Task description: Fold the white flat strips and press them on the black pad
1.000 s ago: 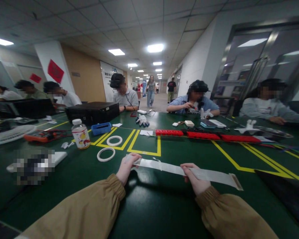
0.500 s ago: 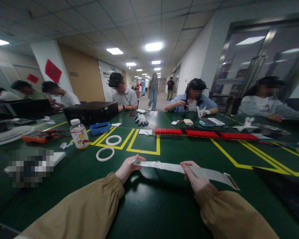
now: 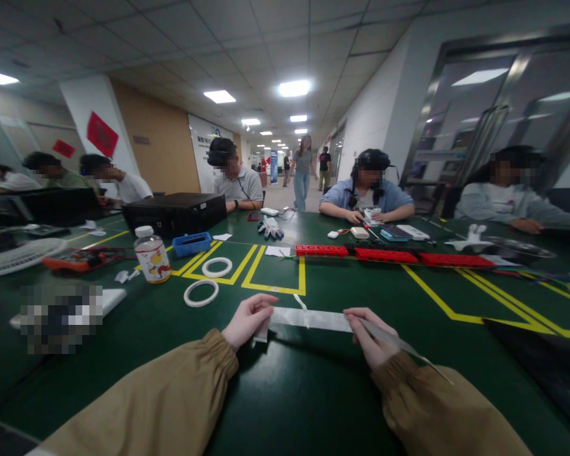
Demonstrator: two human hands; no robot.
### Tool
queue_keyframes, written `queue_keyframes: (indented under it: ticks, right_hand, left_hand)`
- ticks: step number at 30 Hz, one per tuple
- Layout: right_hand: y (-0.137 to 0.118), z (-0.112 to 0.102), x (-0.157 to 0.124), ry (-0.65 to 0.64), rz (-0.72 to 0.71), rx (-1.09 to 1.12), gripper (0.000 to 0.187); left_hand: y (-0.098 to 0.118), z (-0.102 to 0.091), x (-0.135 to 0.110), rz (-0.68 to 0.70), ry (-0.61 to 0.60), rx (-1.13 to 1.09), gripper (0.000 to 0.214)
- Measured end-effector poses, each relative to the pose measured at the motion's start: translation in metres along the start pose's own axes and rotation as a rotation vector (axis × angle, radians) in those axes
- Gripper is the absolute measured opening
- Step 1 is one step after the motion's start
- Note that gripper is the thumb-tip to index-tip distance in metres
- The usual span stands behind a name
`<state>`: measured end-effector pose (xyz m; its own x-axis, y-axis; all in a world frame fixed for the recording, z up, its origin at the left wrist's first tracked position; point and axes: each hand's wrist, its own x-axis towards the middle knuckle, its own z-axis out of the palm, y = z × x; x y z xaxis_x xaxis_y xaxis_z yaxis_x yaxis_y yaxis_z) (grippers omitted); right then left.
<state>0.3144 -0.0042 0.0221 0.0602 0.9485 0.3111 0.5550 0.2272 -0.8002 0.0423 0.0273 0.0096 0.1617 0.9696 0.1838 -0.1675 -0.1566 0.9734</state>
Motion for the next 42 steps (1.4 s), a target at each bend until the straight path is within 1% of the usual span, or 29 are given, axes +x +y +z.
queue_keyframes:
  ticks: [2,5,7,9,13,16,18,20,23,26,28,30,33,36,39,42]
  right_hand:
    - [-0.004,0.0,-0.002,-0.029,-0.009,-0.026,0.038]
    - [-0.009,0.001,-0.004,-0.041,-0.057,-0.059,0.039]
    - [-0.009,0.003,-0.004,-0.046,-0.095,-0.061,0.04]
    - [-0.006,0.006,-0.003,-0.07,-0.14,-0.042,0.046]
    - [0.001,0.01,-0.001,-0.119,-0.252,-0.026,0.055]
    - [0.003,0.012,-0.004,-0.127,-0.321,0.021,0.05]
    - [0.003,0.011,-0.004,-0.128,-0.324,0.044,0.042]
    - [0.002,0.008,-0.002,-0.135,-0.282,0.058,0.039]
    - [0.002,0.006,0.0,-0.162,-0.182,0.101,0.043]
    - [0.0,0.008,0.0,-0.214,-0.068,0.155,0.051]
    - [-0.002,0.011,-0.002,-0.239,-0.05,0.162,0.047]
    - [-0.005,0.013,-0.003,-0.249,-0.063,0.136,0.042]
    - [-0.009,0.014,-0.005,-0.283,-0.084,0.064,0.04]
    - [-0.012,0.014,-0.007,-0.341,-0.159,-0.015,0.036]
    - [-0.014,0.017,-0.01,-0.397,-0.234,-0.045,0.034]
    - [-0.016,0.02,-0.014,-0.444,-0.29,-0.047,0.031]
  left_hand:
    - [0.001,0.0,-0.001,0.026,0.035,0.03,0.027]
    - [0.002,-0.002,-0.001,0.03,0.072,0.058,0.025]
    - [0.001,-0.003,0.0,0.033,0.103,0.055,0.024]
    - [0.0,-0.005,0.002,0.035,0.14,0.05,0.023]
    - [-0.002,-0.009,0.005,-0.052,0.197,0.024,0.024]
    - [-0.001,-0.011,0.006,-0.092,0.224,0.012,0.026]
    - [0.001,-0.01,0.006,-0.102,0.236,0.017,0.027]
    - [0.002,-0.01,0.006,-0.111,0.241,0.023,0.027]
    - [0.002,-0.009,0.006,-0.117,0.231,0.02,0.028]
    - [-0.001,-0.01,0.006,-0.108,0.207,0.034,0.028]
    - [-0.003,-0.012,0.006,-0.076,0.175,0.12,0.027]
    - [-0.005,-0.013,0.005,0.007,0.127,0.282,0.024]
    - [-0.003,-0.012,0.0,0.165,0.05,0.564,0.023]
    - [0.004,-0.007,-0.008,0.234,-0.021,0.776,0.019]
    - [0.009,-0.002,-0.013,0.251,-0.125,0.856,0.023]
    - [0.007,0.001,-0.014,0.248,-0.199,0.845,0.026]
